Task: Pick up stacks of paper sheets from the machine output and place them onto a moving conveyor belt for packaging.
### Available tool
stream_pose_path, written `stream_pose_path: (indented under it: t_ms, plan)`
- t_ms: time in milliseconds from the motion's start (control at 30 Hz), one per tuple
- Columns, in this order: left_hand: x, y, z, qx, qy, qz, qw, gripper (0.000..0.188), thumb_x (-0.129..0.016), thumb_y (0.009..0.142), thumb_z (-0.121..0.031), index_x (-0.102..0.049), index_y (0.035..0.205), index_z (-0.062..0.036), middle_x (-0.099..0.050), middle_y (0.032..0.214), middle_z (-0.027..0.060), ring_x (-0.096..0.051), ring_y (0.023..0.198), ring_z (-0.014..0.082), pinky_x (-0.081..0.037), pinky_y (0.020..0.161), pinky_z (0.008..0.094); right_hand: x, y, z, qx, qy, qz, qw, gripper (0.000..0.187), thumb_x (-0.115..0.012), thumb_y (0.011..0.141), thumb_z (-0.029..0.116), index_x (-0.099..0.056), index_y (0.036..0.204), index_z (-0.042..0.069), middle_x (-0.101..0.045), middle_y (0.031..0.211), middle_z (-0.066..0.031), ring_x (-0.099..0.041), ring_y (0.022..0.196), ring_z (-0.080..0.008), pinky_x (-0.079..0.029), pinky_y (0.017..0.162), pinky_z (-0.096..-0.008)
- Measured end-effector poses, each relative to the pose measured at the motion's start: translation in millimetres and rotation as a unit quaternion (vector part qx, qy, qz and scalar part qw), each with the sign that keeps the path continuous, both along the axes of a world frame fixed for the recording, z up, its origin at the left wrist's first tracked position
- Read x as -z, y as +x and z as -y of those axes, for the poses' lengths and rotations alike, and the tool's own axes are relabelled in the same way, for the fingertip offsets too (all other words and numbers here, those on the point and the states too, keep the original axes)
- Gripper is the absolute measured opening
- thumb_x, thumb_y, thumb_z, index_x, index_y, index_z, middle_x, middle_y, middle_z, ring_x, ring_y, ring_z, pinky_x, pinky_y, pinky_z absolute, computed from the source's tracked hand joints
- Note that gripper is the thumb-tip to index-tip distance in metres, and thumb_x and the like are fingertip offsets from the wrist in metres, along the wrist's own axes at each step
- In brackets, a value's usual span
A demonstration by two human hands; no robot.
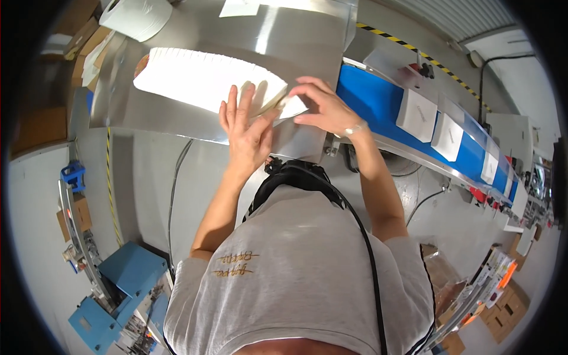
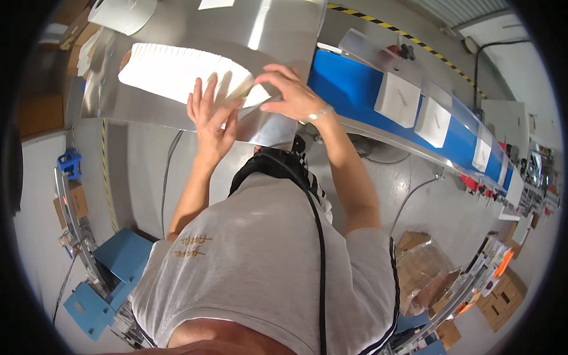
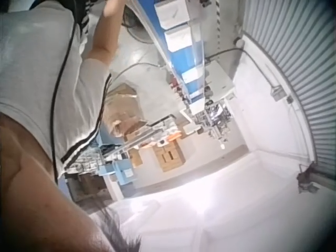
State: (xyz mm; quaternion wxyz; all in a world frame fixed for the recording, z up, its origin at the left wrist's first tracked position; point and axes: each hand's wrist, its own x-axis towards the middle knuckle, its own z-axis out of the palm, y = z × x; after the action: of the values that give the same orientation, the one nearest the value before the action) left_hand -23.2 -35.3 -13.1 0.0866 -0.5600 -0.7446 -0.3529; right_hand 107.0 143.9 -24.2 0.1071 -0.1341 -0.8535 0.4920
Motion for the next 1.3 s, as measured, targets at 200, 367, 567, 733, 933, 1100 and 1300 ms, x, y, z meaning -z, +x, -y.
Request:
stream_pose_path:
  t_ms: [200, 367, 567, 733, 933, 1100, 1300]
  plan:
    - [-0.2, -10.7, 1.3, -0.069, -0.012, 0.030, 0.997, 0.040, -0.067, 0.078, -0.006, -0.063, 0.117, -0.0129, -0.041, 0.140, 0.0151, -0.030, 0.134, 0.0383, -0.021, 0.108, 0.0504, 47.2, 35.1, -24.3, 0.173, -0.197, 0.004, 0.965, 0.033, -0.068, 0.087, 0.021, -0.052, 0.109, 0.001, -0.058, 0.095, -0.0006, -0.052, 0.086, -0.0064, -0.046, 0.075, -0.0235]
    - [-1.9, -13.4, 1.6, -0.080, -0.007, -0.011, 0.997, 0.034, -0.065, 0.080, -0.001, -0.066, 0.113, -0.0111, -0.053, 0.129, 0.0117, -0.041, 0.127, 0.0352, -0.034, 0.103, 0.0450, 61.5, 112.2, -79.2, 0.525, -0.011, 0.114, 0.844, 0.040, -0.065, 0.085, 0.037, -0.057, 0.102, 0.002, -0.062, 0.082, -0.0145, -0.058, 0.069, -0.0228, -0.047, 0.070, -0.0349]
    - [9.0, -17.5, 4.0, -0.075, 0.005, -0.031, 0.997, 0.031, -0.065, 0.079, -0.002, -0.068, 0.108, -0.0118, -0.052, 0.130, 0.0118, -0.040, 0.127, 0.0363, -0.032, 0.103, 0.0485, 23.0, 115.3, -64.0, 0.431, 0.395, 0.132, 0.800, 0.053, -0.075, 0.072, 0.023, -0.055, 0.117, 0.005, -0.056, 0.119, -0.0169, -0.051, 0.109, -0.0380, -0.043, 0.092, -0.0430]
    - [10.2, -22.6, 7.8, -0.064, -0.007, -0.049, 0.997, 0.030, -0.066, 0.077, -0.003, -0.069, 0.104, -0.0153, -0.047, 0.136, 0.0116, -0.034, 0.132, 0.0382, -0.025, 0.104, 0.0534, -15.4, 8.6, -9.7, 0.100, 0.010, 0.014, 0.995, 0.052, -0.076, 0.072, 0.014, -0.054, 0.119, 0.008, -0.054, 0.121, -0.0107, -0.052, 0.111, -0.0284, -0.043, 0.093, -0.0361]
    - [-5.1, -23.7, 3.9, -0.046, -0.015, 0.018, 0.999, 0.029, -0.065, 0.075, -0.009, -0.068, 0.104, -0.0128, -0.038, 0.142, 0.0172, -0.025, 0.136, 0.0394, -0.016, 0.107, 0.0550, 9.2, -32.1, -5.3, -0.031, -0.085, 0.009, 0.996, 0.049, -0.071, 0.080, 0.014, -0.050, 0.123, 0.006, -0.049, 0.127, -0.0071, -0.050, 0.113, -0.0177, -0.042, 0.095, -0.0309]
    - [6.5, -34.7, 5.2, -0.109, -0.005, 0.023, 0.994, 0.035, -0.066, 0.078, -0.008, -0.064, 0.112, -0.0122, -0.044, 0.136, 0.0158, -0.033, 0.131, 0.0373, -0.024, 0.105, 0.0519, 38.5, 34.9, -37.0, 0.282, -0.040, 0.079, 0.955, 0.033, -0.063, 0.088, 0.030, -0.057, 0.101, 0.000, -0.062, 0.087, -0.0041, -0.053, 0.075, -0.0094, -0.045, 0.067, -0.0265]
    - [7.2, -40.8, 4.1, -0.101, 0.019, -0.007, 0.995, 0.038, -0.065, 0.074, 0.001, -0.066, 0.110, -0.0130, -0.050, 0.129, 0.0131, -0.039, 0.126, 0.0381, -0.029, 0.102, 0.0510, 54.2, 114.5, -80.2, 0.497, 0.046, 0.200, 0.843, 0.045, -0.064, 0.084, 0.037, -0.059, 0.109, 0.001, -0.063, 0.102, -0.0180, -0.060, 0.091, -0.0282, -0.046, 0.081, -0.0340]
